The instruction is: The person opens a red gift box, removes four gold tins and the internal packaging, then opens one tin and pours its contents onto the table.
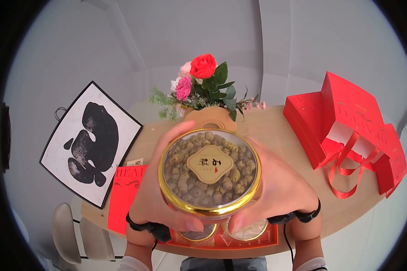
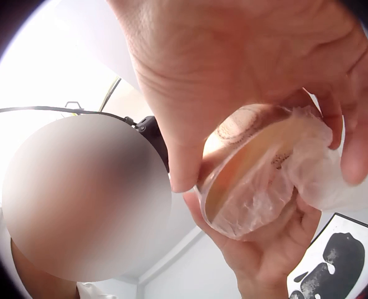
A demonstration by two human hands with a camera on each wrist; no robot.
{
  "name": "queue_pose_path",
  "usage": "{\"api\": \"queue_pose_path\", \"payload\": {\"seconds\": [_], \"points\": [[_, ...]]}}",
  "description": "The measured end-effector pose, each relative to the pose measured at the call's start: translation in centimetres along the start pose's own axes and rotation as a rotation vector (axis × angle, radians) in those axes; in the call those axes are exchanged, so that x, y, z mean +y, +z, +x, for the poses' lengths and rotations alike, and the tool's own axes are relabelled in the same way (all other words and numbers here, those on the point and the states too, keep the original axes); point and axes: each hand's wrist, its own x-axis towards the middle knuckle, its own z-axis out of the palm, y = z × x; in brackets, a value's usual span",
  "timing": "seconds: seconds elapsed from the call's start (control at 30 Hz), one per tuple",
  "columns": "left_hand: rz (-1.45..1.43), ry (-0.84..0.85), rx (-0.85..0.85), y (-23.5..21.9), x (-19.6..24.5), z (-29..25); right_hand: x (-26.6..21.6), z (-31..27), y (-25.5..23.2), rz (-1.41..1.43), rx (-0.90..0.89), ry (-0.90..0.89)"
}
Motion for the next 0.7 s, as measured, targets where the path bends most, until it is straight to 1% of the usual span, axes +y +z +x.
{"api": "queue_pose_path", "payload": {"seconds": [0.03,0.07,0.13,0.17,0.2,0.27,0.3,0.37,0.4,0.47,0.5,0.57,0.7], "points": [[0.037,0.029,-0.024,-0.2,0.0,0.0,0.2,0.1,-0.1,-0.157,0.003,-0.101],[0.075,0.057,-0.048,-0.4,-0.1,-0.1,0.2,0.0,-0.2,-0.158,0.004,-0.101],[0.105,0.063,-0.055,-0.2,0.4,-0.5,-0.4,-0.1,-0.2,-0.225,-0.034,-0.182],[0.135,0.069,-0.061,0.0,0.6,-0.7,-0.3,-0.9,0.8,0.002,0.041,-0.081],[0.135,0.069,-0.061,0.1,0.7,-0.8,-0.5,-1.2,1.6,0.003,0.042,-0.081],[0.121,0.101,-0.1,0.5,0.9,-0.9,-0.7,-1.2,2.8,0.194,0.167,-0.179],[0.119,0.1,-0.1,0.8,0.9,-1.0,-0.6,-1.1,3.2,0.194,0.167,-0.177],[0.161,0.131,0.019,1.4,1.1,-1.2,-0.4,-1.0,3.7,0.253,0.287,-0.256],[0.161,0.131,0.019,1.2,1.2,-1.2,-0.4,-1.0,3.5,0.253,0.288,-0.256],[0.322,0.161,-0.127,0.5,1.6,-1.3,-0.4,-1.1,2.6,0.031,0.099,-0.344],[0.322,0.16,-0.128,0.4,1.5,-1.3,0.0,-0.9,2.5,0.032,0.1,-0.344],[0.338,0.161,-0.148,0.1,1.3,-1.3,1.5,-0.3,2.2,0.011,0.088,-0.41],[0.3,0.139,-0.133,0.4,1.3,-1.3,2.0,-0.1,2.3,-0.02,0.102,-0.466]]}}
